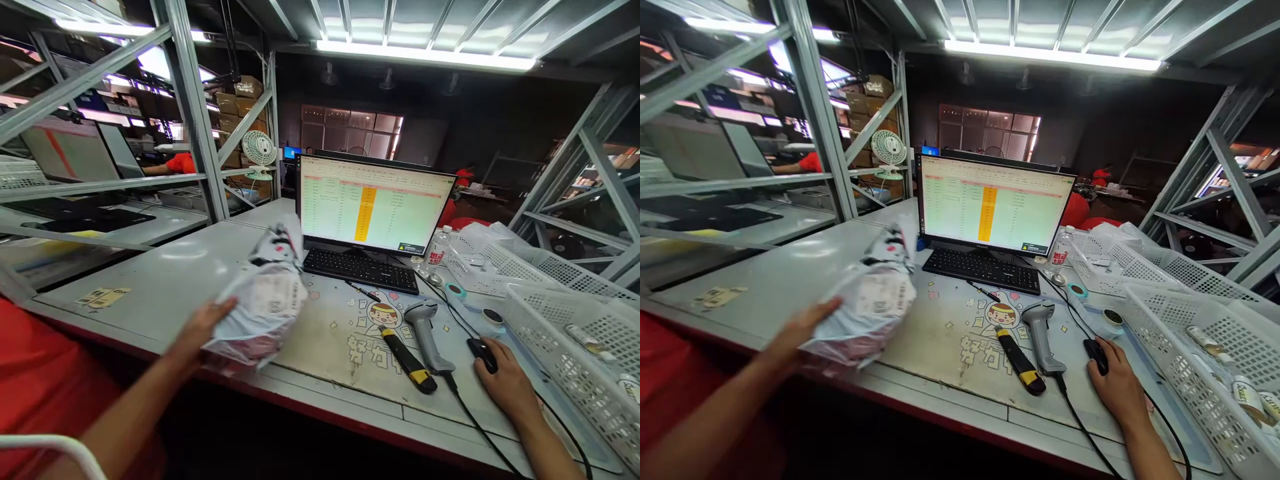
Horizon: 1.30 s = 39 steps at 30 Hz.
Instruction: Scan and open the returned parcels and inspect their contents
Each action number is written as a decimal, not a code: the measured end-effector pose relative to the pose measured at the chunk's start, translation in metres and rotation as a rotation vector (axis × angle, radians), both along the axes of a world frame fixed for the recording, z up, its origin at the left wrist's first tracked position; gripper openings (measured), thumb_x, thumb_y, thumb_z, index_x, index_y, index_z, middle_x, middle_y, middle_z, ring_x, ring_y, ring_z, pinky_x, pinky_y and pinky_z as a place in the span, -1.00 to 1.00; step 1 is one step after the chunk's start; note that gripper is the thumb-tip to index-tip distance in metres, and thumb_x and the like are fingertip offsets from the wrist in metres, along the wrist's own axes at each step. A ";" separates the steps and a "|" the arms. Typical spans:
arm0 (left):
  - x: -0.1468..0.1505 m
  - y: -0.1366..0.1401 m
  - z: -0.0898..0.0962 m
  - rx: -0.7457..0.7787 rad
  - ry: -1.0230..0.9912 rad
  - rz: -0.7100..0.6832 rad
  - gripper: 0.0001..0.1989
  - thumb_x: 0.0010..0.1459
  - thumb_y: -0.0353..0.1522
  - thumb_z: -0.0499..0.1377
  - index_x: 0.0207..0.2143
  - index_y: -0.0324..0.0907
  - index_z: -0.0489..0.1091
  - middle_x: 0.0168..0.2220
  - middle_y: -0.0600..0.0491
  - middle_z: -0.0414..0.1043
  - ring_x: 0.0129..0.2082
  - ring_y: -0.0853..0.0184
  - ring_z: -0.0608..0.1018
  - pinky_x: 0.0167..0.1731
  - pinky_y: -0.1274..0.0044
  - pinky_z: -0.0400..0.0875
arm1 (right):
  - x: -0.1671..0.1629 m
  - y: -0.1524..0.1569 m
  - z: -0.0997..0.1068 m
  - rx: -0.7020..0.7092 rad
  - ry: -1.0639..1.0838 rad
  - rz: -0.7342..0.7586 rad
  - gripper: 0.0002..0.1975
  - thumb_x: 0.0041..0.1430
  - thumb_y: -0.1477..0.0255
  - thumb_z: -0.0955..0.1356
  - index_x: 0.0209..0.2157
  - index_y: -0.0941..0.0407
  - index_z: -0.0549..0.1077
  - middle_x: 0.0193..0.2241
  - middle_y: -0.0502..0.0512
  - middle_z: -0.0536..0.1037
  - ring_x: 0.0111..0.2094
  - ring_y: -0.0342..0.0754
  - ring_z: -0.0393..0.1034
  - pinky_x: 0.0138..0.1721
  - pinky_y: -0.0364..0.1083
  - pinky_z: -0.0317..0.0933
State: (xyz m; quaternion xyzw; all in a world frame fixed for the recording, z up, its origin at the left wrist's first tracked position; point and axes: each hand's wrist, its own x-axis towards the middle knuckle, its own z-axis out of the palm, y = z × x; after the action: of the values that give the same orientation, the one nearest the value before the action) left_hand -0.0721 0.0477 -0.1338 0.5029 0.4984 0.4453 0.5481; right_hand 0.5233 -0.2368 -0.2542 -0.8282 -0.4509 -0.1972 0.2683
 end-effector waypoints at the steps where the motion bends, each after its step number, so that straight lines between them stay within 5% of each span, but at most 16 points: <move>1: 0.014 0.002 -0.007 -0.025 -0.044 -0.065 -0.31 0.07 0.07 0.43 0.01 -0.30 0.50 -0.25 -0.06 0.61 -0.36 0.19 0.64 -0.41 0.45 0.56 | 0.000 0.000 0.000 0.001 0.002 0.010 -0.44 0.29 0.12 0.23 0.23 0.06 0.42 0.20 0.24 0.49 0.16 0.23 0.48 0.20 0.16 0.37; 4: 0.053 0.008 -0.032 -0.025 -0.085 -0.231 -0.15 -0.18 0.11 0.51 0.03 -0.27 0.50 -0.13 -0.15 0.66 -0.16 0.03 0.69 -0.24 0.41 0.59 | 0.000 0.002 -0.001 0.002 0.003 0.048 -0.45 0.30 0.12 0.24 0.23 0.03 0.42 0.21 0.23 0.49 0.17 0.23 0.48 0.20 0.16 0.38; 9: 0.061 0.011 -0.056 0.138 0.041 -0.363 -0.16 -0.05 0.11 0.45 0.16 -0.21 0.47 0.19 -0.20 0.53 0.17 -0.10 0.57 0.13 0.28 0.49 | 0.001 0.004 -0.006 0.003 -0.003 0.021 -0.46 0.33 0.10 0.23 0.24 0.00 0.42 0.24 0.20 0.47 0.13 0.21 0.51 0.21 0.18 0.38; 15: 0.053 0.009 -0.056 0.114 -0.082 -0.418 0.00 -0.09 0.02 0.51 0.34 -0.20 0.33 0.29 -0.21 0.44 0.23 -0.10 0.51 0.13 0.32 0.48 | 0.000 0.002 0.003 0.056 -0.062 0.075 -0.40 0.30 0.09 0.25 0.24 0.12 0.42 0.22 0.34 0.46 0.27 0.29 0.38 0.33 0.25 0.24; 21: 0.052 0.005 -0.042 0.163 -0.090 -0.373 -0.02 -0.09 0.02 0.50 0.32 -0.22 0.37 0.28 -0.19 0.44 0.21 -0.09 0.51 0.08 0.36 0.49 | -0.047 0.013 0.052 0.175 -0.137 0.137 -0.51 0.34 0.14 0.28 0.08 0.20 0.51 0.08 0.40 0.56 0.16 0.29 0.46 0.27 0.25 0.29; 25: 0.049 0.001 -0.043 0.175 -0.094 -0.353 -0.09 -0.01 0.05 0.44 0.31 -0.19 0.40 0.21 -0.15 0.50 0.16 -0.09 0.54 0.09 0.34 0.47 | -0.125 0.034 0.081 0.010 0.013 0.204 -0.57 0.38 0.17 0.26 0.07 0.15 0.51 -0.05 0.28 0.63 -0.12 0.14 0.58 0.04 0.10 0.42; 28: 0.055 -0.001 -0.053 0.182 -0.054 -0.347 -0.11 0.03 0.08 0.37 0.29 -0.24 0.40 0.21 -0.18 0.51 0.17 -0.11 0.53 0.14 0.28 0.43 | -0.167 0.055 0.092 -0.175 0.049 0.047 -0.45 0.40 0.15 0.24 0.25 0.18 0.40 0.09 0.35 0.58 0.01 0.22 0.54 0.06 0.10 0.39; 32: 0.063 -0.002 -0.064 0.252 0.062 -0.362 -0.16 0.08 0.08 0.29 0.24 -0.32 0.44 0.20 -0.23 0.50 0.20 -0.11 0.51 0.23 0.23 0.35 | -0.176 0.084 0.095 -0.426 0.141 -0.224 -0.29 0.42 0.15 0.25 0.41 0.31 0.19 0.14 0.52 0.52 0.13 0.35 0.49 0.10 0.17 0.35; 39: 0.064 0.002 -0.051 0.316 0.194 -0.493 -0.30 0.17 0.12 0.15 0.01 -0.28 0.59 0.00 -0.16 0.63 0.05 -0.04 0.58 0.10 0.31 0.46 | -0.170 0.111 0.097 -0.568 0.250 -0.293 -0.31 0.34 0.33 0.32 0.37 0.40 0.16 0.08 0.56 0.56 0.14 0.35 0.51 0.07 0.14 0.36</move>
State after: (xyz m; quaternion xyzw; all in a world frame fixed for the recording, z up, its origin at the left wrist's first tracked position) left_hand -0.0080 0.0499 -0.1852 0.7276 0.3360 0.3210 0.5047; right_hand 0.3534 -0.1259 -0.1576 -0.9435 -0.3276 0.0030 0.0490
